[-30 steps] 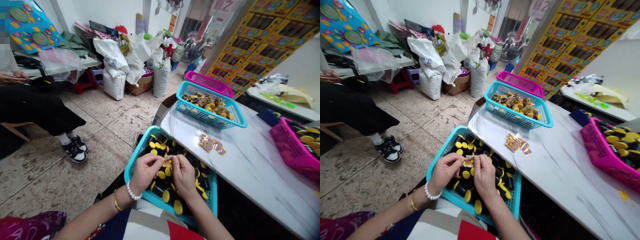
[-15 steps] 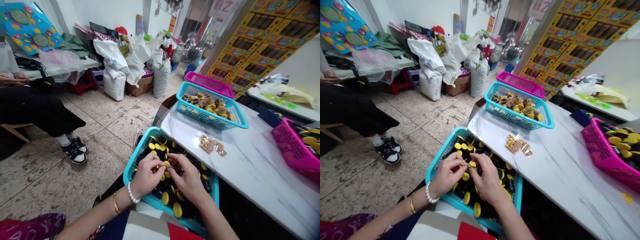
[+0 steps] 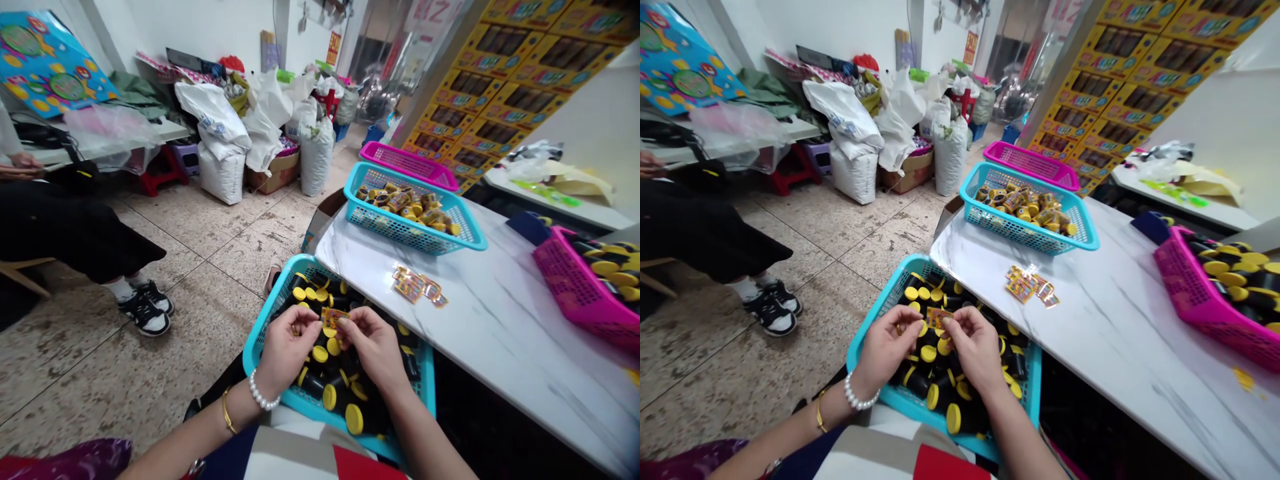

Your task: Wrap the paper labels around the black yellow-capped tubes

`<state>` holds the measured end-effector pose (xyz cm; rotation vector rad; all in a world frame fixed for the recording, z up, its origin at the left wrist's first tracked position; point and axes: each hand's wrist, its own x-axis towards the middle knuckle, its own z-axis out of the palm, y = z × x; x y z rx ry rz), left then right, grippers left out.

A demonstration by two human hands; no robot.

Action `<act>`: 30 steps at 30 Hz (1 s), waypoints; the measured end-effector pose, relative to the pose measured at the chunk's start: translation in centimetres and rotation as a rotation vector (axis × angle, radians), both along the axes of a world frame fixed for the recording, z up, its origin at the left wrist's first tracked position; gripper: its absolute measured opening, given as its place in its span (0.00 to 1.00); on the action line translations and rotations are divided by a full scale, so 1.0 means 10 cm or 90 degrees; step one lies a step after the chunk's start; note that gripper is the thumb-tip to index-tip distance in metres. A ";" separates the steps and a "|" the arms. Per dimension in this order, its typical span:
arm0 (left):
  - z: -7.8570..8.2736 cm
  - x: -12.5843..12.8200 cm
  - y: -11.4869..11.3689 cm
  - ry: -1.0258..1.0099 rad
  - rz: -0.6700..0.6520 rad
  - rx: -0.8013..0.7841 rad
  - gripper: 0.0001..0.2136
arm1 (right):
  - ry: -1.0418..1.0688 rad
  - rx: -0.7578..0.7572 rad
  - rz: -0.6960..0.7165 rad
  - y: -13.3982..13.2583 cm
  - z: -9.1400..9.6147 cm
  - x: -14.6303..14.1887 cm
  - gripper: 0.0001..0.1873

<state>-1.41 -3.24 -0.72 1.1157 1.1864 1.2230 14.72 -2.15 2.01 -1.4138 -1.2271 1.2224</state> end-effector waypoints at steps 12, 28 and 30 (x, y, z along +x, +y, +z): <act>0.03 0.00 0.00 -0.079 0.044 -0.002 0.10 | -0.171 0.065 0.056 -0.04 -0.14 0.02 0.15; 0.05 -0.01 -0.03 0.122 -0.076 0.065 0.06 | -0.299 0.101 0.225 0.05 0.14 0.11 0.13; 0.05 -0.01 -0.04 0.071 -0.012 0.032 0.07 | -0.319 0.125 0.159 0.05 0.11 0.11 0.18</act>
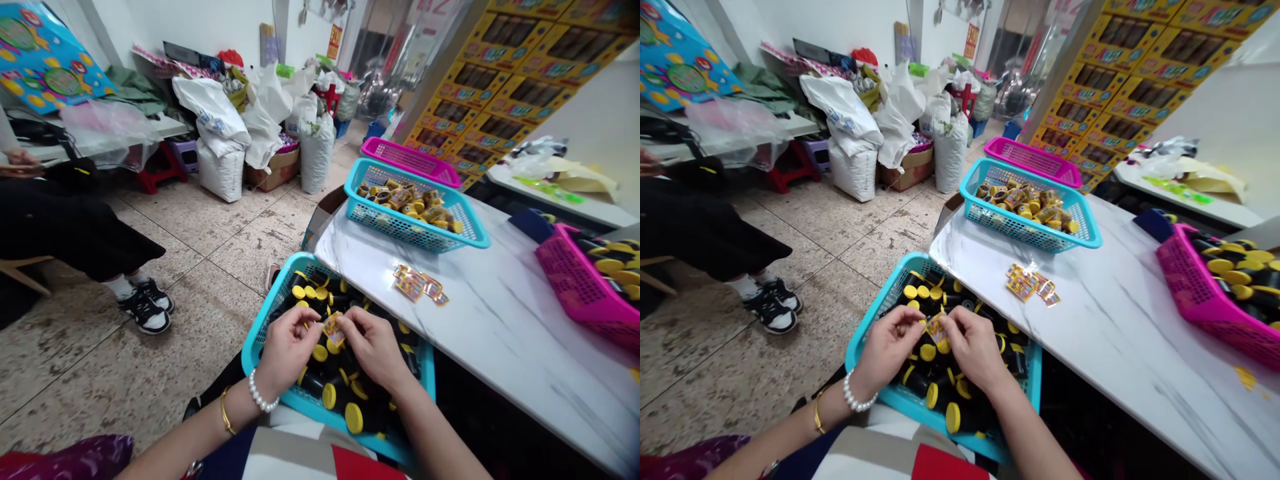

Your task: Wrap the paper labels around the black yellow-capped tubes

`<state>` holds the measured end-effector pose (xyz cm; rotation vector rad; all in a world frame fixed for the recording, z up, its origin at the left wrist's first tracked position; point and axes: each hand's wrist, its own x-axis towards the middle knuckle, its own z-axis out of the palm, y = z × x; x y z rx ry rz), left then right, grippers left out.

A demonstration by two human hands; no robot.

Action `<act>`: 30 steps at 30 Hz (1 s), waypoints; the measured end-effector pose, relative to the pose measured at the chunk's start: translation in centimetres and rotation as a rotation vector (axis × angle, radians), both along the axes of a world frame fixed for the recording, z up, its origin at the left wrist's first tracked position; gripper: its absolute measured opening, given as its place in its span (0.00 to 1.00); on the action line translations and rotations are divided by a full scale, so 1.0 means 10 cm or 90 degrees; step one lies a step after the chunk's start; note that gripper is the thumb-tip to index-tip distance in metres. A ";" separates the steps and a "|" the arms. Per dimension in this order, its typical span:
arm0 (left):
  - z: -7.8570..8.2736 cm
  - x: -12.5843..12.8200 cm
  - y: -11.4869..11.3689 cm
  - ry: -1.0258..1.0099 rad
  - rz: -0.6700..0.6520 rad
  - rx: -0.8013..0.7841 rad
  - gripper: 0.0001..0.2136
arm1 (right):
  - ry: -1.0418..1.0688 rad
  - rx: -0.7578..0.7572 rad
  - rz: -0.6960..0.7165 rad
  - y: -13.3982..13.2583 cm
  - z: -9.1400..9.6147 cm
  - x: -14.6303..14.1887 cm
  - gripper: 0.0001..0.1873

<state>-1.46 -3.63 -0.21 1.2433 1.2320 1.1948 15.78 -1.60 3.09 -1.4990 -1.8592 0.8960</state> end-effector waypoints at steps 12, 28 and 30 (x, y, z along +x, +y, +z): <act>0.08 -0.01 0.02 -0.160 -0.044 -0.132 0.13 | 0.090 0.054 -0.118 -0.11 -0.13 -0.10 0.18; 0.03 -0.06 0.08 -0.300 -0.027 -0.221 0.16 | 0.040 0.039 0.035 0.00 0.01 0.02 0.18; 0.05 -0.07 0.09 -0.331 0.000 -0.225 0.17 | -0.005 0.061 0.017 0.07 0.04 0.06 0.17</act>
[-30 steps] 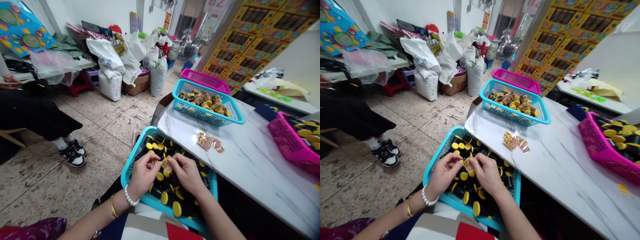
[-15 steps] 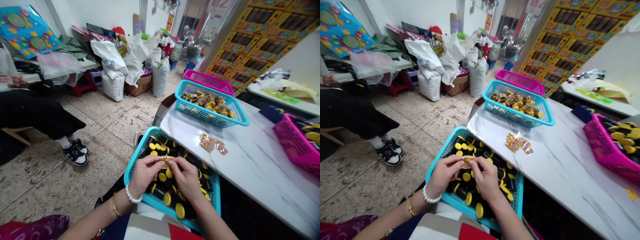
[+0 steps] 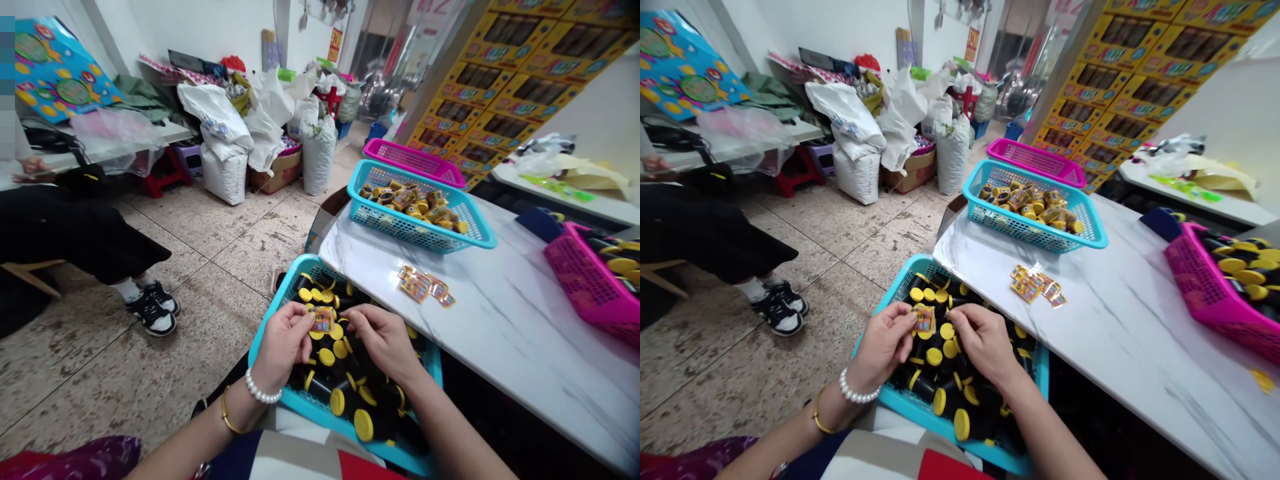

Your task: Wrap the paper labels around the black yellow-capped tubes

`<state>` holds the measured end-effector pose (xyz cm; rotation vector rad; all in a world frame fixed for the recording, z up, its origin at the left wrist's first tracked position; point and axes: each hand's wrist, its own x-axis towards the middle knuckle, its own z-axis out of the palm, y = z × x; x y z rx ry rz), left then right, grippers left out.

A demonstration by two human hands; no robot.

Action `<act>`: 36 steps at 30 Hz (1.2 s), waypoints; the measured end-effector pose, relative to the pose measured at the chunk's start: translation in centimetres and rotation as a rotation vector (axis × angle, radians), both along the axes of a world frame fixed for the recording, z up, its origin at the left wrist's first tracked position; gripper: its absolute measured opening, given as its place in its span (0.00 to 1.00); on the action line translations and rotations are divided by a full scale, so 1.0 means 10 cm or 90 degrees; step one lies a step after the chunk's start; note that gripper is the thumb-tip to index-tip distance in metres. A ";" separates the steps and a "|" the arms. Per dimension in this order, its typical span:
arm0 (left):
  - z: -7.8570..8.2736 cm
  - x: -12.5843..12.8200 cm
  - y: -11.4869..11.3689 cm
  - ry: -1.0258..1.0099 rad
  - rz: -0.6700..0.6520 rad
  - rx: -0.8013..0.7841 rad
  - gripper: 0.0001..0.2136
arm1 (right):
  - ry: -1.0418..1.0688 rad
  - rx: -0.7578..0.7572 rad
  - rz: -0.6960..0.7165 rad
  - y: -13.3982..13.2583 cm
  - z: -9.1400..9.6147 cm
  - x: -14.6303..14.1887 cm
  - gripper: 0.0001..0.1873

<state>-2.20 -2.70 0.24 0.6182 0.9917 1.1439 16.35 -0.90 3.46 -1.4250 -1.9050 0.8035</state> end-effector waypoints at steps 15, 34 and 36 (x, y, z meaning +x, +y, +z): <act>0.05 -0.19 0.16 -0.217 0.078 -0.033 0.14 | -0.440 0.186 0.016 0.52 0.06 -0.15 0.16; -0.05 -0.12 0.14 -0.069 0.010 -0.035 0.15 | -0.754 0.094 0.070 0.27 -0.14 -0.20 0.08; -0.05 -0.14 0.13 -0.074 0.012 -0.042 0.15 | -0.760 0.095 0.055 0.26 -0.16 -0.20 0.08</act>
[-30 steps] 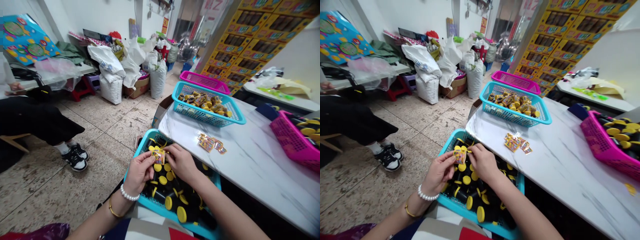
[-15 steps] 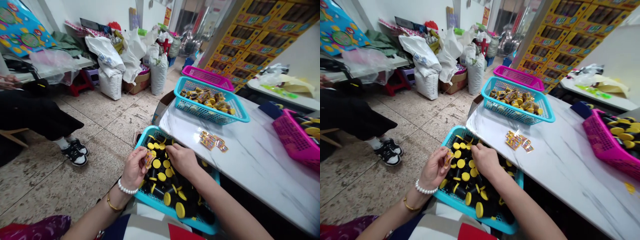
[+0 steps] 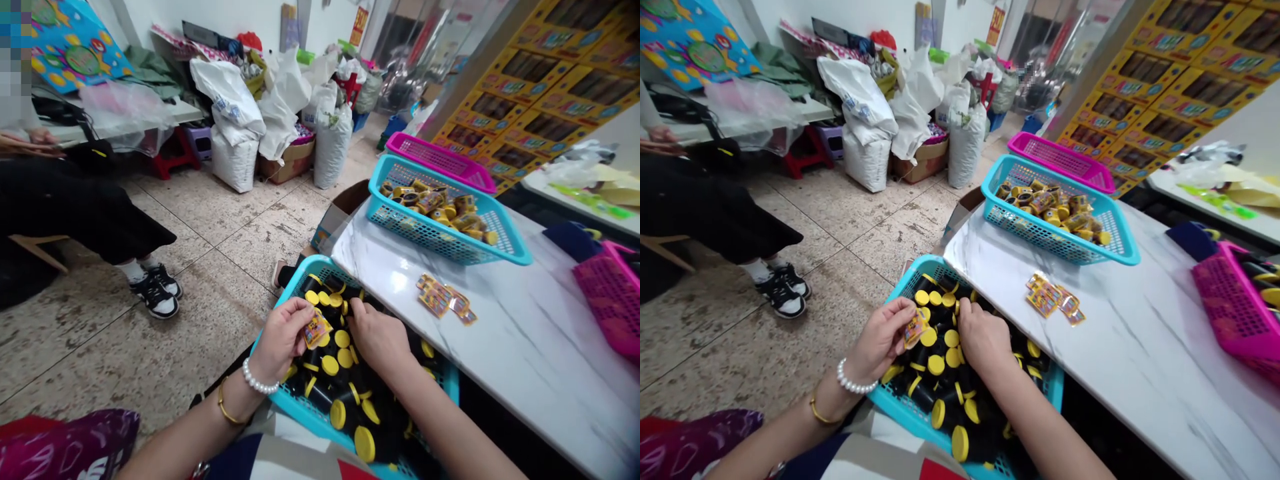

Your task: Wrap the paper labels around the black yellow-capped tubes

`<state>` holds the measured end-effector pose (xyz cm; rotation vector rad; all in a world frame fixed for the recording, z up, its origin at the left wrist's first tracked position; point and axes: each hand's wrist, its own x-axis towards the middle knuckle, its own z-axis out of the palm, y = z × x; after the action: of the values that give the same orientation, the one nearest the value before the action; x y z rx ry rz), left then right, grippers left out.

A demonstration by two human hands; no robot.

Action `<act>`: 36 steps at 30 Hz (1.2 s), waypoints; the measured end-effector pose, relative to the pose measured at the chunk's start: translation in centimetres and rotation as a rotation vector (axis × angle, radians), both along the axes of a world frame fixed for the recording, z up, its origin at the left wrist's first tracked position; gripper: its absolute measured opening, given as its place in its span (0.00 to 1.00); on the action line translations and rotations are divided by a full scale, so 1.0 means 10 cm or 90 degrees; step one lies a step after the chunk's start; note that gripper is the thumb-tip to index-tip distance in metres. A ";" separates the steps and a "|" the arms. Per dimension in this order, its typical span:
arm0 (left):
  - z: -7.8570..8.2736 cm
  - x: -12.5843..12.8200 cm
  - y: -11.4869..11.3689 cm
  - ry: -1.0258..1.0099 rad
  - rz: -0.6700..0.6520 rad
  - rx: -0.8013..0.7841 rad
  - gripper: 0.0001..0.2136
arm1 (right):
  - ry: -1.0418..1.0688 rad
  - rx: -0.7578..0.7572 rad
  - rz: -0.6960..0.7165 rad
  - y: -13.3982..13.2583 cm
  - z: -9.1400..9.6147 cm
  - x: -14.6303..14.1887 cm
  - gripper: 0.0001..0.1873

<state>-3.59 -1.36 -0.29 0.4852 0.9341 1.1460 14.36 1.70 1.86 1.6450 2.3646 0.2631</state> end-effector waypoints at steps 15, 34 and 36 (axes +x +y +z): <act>0.00 -0.01 -0.03 0.028 -0.008 0.011 0.15 | -0.022 -0.160 0.081 0.32 0.20 -0.35 0.13; -0.03 -0.02 0.02 -0.001 0.009 -0.019 0.18 | 0.739 0.135 -0.286 -0.40 0.39 1.20 0.18; -0.03 -0.02 0.03 0.002 0.003 -0.015 0.18 | 0.740 0.221 -0.377 -0.43 0.35 1.47 0.19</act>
<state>-3.78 -1.03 -0.57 0.4656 0.9515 1.1376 29.07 -2.62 5.33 3.1823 2.3085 -0.5944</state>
